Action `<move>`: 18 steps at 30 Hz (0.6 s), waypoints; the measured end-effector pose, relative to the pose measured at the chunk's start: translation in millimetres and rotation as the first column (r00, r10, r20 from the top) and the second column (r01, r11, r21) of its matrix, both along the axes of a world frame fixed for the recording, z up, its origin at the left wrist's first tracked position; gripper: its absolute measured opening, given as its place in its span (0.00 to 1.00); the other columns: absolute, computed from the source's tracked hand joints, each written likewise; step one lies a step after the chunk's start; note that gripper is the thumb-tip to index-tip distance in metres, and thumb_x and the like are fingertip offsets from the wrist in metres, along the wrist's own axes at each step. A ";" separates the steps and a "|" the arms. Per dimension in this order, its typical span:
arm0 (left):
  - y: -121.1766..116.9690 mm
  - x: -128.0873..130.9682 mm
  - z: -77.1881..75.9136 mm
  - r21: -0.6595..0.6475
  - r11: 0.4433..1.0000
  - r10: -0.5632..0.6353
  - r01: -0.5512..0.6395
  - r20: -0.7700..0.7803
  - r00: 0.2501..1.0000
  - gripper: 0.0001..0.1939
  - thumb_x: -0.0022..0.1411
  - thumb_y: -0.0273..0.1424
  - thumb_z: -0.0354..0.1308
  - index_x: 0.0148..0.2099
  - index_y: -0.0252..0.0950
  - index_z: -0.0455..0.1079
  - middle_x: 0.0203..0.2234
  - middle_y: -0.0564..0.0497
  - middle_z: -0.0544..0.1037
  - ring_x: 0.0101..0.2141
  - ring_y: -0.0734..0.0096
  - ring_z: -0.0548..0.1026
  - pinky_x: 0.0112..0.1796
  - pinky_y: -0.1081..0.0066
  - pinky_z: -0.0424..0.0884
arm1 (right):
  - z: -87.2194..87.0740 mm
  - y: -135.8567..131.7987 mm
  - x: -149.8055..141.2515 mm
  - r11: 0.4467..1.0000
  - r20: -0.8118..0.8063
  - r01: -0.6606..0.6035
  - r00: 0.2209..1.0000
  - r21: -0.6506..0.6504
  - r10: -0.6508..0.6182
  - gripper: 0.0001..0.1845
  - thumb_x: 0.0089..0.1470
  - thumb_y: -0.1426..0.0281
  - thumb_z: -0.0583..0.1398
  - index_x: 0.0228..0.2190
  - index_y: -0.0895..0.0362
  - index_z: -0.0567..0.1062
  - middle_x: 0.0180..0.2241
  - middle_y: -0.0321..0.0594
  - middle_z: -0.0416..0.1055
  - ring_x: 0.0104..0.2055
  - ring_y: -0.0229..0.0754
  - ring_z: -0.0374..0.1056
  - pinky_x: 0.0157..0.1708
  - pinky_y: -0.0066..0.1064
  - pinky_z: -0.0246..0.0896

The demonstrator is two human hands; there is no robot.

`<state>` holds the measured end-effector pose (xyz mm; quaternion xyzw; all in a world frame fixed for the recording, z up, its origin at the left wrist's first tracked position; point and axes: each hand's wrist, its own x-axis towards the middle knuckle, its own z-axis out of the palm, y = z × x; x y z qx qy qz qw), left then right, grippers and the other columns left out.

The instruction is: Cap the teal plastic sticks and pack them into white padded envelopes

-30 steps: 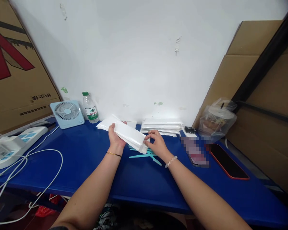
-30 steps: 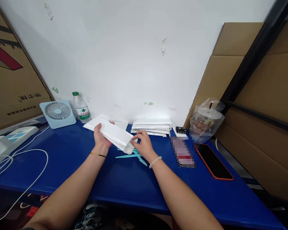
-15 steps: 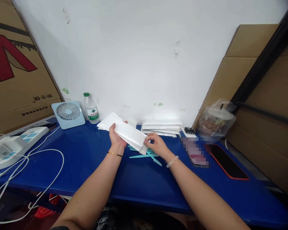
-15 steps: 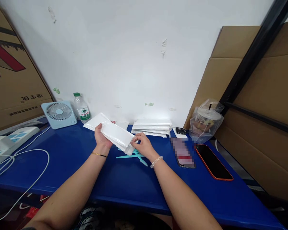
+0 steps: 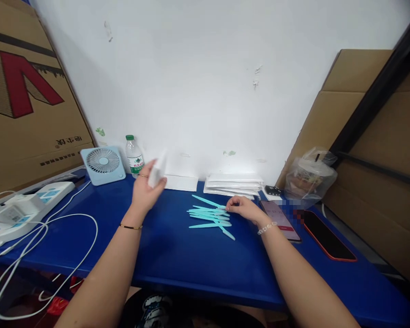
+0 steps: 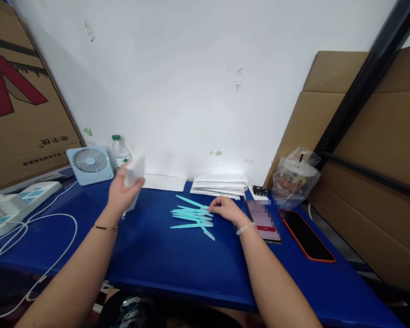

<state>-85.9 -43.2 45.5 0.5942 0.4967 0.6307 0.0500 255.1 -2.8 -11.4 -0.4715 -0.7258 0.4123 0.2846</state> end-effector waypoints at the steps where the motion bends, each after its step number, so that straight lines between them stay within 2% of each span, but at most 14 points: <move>1: -2.3 -2.5 -4.1 -0.124 0.992 -0.013 -0.017 -0.240 0.971 0.33 0.49 0.41 0.61 0.58 0.41 0.62 0.51 0.45 0.70 0.51 0.56 0.68 0.53 0.60 0.61 | -2.8 1.8 0.7 1.000 -0.004 0.011 1.000 -0.003 -0.011 0.12 0.43 0.62 0.62 0.27 0.59 0.75 0.26 0.36 0.71 0.28 0.37 0.63 0.30 0.29 0.56; 2: -3.6 -5.2 -9.5 -0.255 0.966 -0.069 -0.052 -0.445 0.893 0.35 0.48 0.42 0.61 0.59 0.42 0.61 0.51 0.45 0.70 0.52 0.53 0.67 0.53 0.56 0.59 | -5.3 3.6 1.9 1.000 -0.009 0.026 1.000 -0.004 -0.026 0.13 0.44 0.62 0.62 0.27 0.59 0.75 0.26 0.36 0.71 0.28 0.37 0.62 0.30 0.29 0.55; 3: -4.2 -7.5 -15.6 -0.386 0.917 -0.162 -0.098 -0.587 0.793 0.37 0.46 0.44 0.62 0.59 0.43 0.61 0.51 0.43 0.70 0.52 0.50 0.67 0.53 0.52 0.58 | -7.4 5.3 3.5 0.999 -0.011 0.041 0.999 -0.003 -0.041 0.13 0.44 0.61 0.62 0.28 0.59 0.75 0.26 0.36 0.71 0.27 0.37 0.62 0.30 0.28 0.55; 5: -3.4 -8.8 -26.8 -0.599 0.782 -0.380 -0.172 -0.678 0.629 0.44 0.39 0.49 0.65 0.59 0.44 0.61 0.51 0.41 0.70 0.51 0.45 0.67 0.52 0.47 0.58 | -10.0 8.2 6.5 0.998 -0.012 0.056 0.998 0.005 -0.056 0.14 0.45 0.60 0.62 0.29 0.59 0.74 0.26 0.36 0.70 0.27 0.36 0.61 0.29 0.28 0.55; 6: -2.2 -6.5 -30.6 -0.658 0.732 -0.458 -0.177 -0.668 0.587 0.46 0.37 0.52 0.65 0.59 0.43 0.61 0.52 0.41 0.69 0.52 0.44 0.66 0.52 0.47 0.58 | -10.6 9.1 7.2 0.999 -0.011 0.051 0.999 0.016 -0.050 0.14 0.46 0.60 0.61 0.29 0.59 0.73 0.27 0.36 0.70 0.28 0.37 0.61 0.30 0.28 0.55; 7: -0.4 -1.6 -32.7 -0.680 0.718 -0.495 -0.151 -0.651 0.576 0.47 0.38 0.54 0.64 0.59 0.43 0.61 0.54 0.41 0.67 0.53 0.44 0.65 0.52 0.49 0.58 | -10.7 9.5 7.1 0.999 -0.009 0.039 0.999 0.033 -0.039 0.14 0.47 0.60 0.61 0.30 0.58 0.73 0.28 0.36 0.70 0.28 0.37 0.61 0.30 0.29 0.56; 8: 2.0 5.8 -33.1 -0.665 0.740 -0.493 -0.101 -0.639 0.591 0.44 0.42 0.56 0.61 0.59 0.42 0.61 0.57 0.42 0.64 0.54 0.47 0.64 0.52 0.53 0.59 | -10.5 9.5 6.1 0.998 -0.005 0.019 1.000 0.055 -0.018 0.14 0.47 0.59 0.61 0.30 0.58 0.73 0.28 0.37 0.70 0.29 0.38 0.62 0.31 0.29 0.56; 10: 9.7 26.9 -30.3 -0.575 0.817 -0.461 0.042 -0.608 0.647 0.34 0.55 0.55 0.50 0.59 0.41 0.62 0.58 0.45 0.62 0.54 0.55 0.64 0.52 0.62 0.61 | -9.3 8.5 1.9 0.993 -0.006 -0.023 1.000 0.113 0.024 0.14 0.48 0.59 0.60 0.30 0.58 0.74 0.30 0.38 0.70 0.32 0.39 0.63 0.33 0.30 0.57; 11: 15.0 38.8 -28.5 -0.559 0.820 -0.490 0.119 -0.581 0.650 0.29 0.60 0.52 0.45 0.58 0.42 0.63 0.57 0.47 0.65 0.52 0.59 0.67 0.50 0.66 0.63 | -8.6 7.8 -0.8 0.989 -0.010 -0.035 0.999 0.146 0.037 0.14 0.48 0.59 0.60 0.29 0.58 0.74 0.31 0.38 0.70 0.33 0.40 0.63 0.34 0.31 0.58; 13: 28.2 60.6 -26.9 -0.605 0.764 -0.597 0.224 -0.531 0.602 0.24 0.63 0.47 0.44 0.53 0.42 0.68 0.49 0.50 0.73 0.46 0.63 0.71 0.44 0.71 0.65 | -7.8 7.2 -4.9 0.977 -0.022 -0.034 0.999 0.208 0.040 0.13 0.49 0.60 0.60 0.28 0.57 0.74 0.31 0.38 0.69 0.34 0.40 0.64 0.36 0.31 0.58; 15: 43.3 74.3 -30.2 -0.638 0.729 -0.647 0.249 -0.522 0.557 0.19 0.63 0.43 0.45 0.45 0.41 0.72 0.40 0.51 0.77 0.40 0.65 0.74 0.38 0.72 0.66 | -8.6 9.0 -5.0 0.971 -0.022 -0.014 1.000 0.240 0.020 0.12 0.49 0.60 0.60 0.27 0.57 0.74 0.31 0.38 0.69 0.34 0.41 0.64 0.37 0.32 0.59; 18: 64.2 77.2 -43.5 -0.629 0.745 -0.622 0.222 -0.536 0.570 0.16 0.63 0.40 0.45 0.38 0.40 0.73 0.34 0.51 0.78 0.35 0.66 0.73 0.35 0.72 0.65 | -14.2 16.2 3.2 0.973 0.006 0.067 0.998 0.219 -0.070 0.12 0.48 0.61 0.60 0.28 0.58 0.74 0.30 0.39 0.71 0.33 0.41 0.65 0.35 0.31 0.59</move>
